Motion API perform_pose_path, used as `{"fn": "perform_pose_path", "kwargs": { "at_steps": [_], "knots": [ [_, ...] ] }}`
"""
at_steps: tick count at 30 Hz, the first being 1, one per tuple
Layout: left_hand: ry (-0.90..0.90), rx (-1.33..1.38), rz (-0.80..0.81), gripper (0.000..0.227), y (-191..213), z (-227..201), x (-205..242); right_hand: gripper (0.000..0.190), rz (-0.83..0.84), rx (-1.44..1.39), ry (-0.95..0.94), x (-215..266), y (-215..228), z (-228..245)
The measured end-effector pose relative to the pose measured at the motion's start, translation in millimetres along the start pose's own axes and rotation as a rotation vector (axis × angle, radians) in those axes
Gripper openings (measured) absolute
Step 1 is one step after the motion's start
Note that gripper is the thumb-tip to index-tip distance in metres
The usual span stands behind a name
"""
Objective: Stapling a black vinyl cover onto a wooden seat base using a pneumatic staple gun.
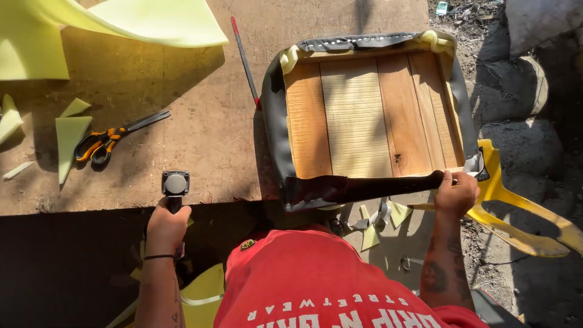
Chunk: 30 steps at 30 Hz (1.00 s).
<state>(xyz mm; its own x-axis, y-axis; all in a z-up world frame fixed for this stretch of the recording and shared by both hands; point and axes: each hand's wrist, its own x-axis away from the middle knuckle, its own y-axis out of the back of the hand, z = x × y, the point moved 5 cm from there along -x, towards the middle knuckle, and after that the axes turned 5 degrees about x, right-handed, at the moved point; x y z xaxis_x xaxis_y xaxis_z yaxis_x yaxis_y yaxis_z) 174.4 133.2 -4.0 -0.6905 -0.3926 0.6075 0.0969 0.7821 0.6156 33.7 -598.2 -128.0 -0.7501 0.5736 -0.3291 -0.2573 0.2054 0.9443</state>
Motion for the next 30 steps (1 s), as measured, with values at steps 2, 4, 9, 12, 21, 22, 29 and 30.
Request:
{"fn": "perform_pose_path", "kwargs": {
  "at_steps": [2,4,9,12,21,22,29,30],
  "knots": [
    [-0.053,-0.083,0.090,0.070,8,-26,-21,0.012,-0.177,-0.282,-0.263,8,32,50],
    [-0.100,-0.123,0.133,0.068,11,-48,-39,0.014,-0.064,-0.431,-0.143,9,53,171],
    [-0.203,-0.401,0.227,0.076,-8,-68,-84,0.066,0.469,-0.711,-0.045,27,42,387],
    [-0.204,-0.486,0.282,0.079,-18,-72,-90,0.095,0.384,-0.541,0.123,23,35,453],
    [-0.330,-0.534,0.316,0.086,-18,-60,-112,0.066,0.487,-0.440,0.213,83,82,391],
    [-0.330,-0.532,0.322,0.086,-16,-64,-112,0.068,0.602,-0.412,0.097,96,79,366],
    [-0.295,-0.554,0.301,0.088,-14,-64,-125,0.073,0.484,-0.436,0.015,107,95,366],
    [-0.306,-0.573,0.312,0.088,-11,-70,-128,0.073,0.485,-0.434,-0.010,103,83,381]
  ]
}}
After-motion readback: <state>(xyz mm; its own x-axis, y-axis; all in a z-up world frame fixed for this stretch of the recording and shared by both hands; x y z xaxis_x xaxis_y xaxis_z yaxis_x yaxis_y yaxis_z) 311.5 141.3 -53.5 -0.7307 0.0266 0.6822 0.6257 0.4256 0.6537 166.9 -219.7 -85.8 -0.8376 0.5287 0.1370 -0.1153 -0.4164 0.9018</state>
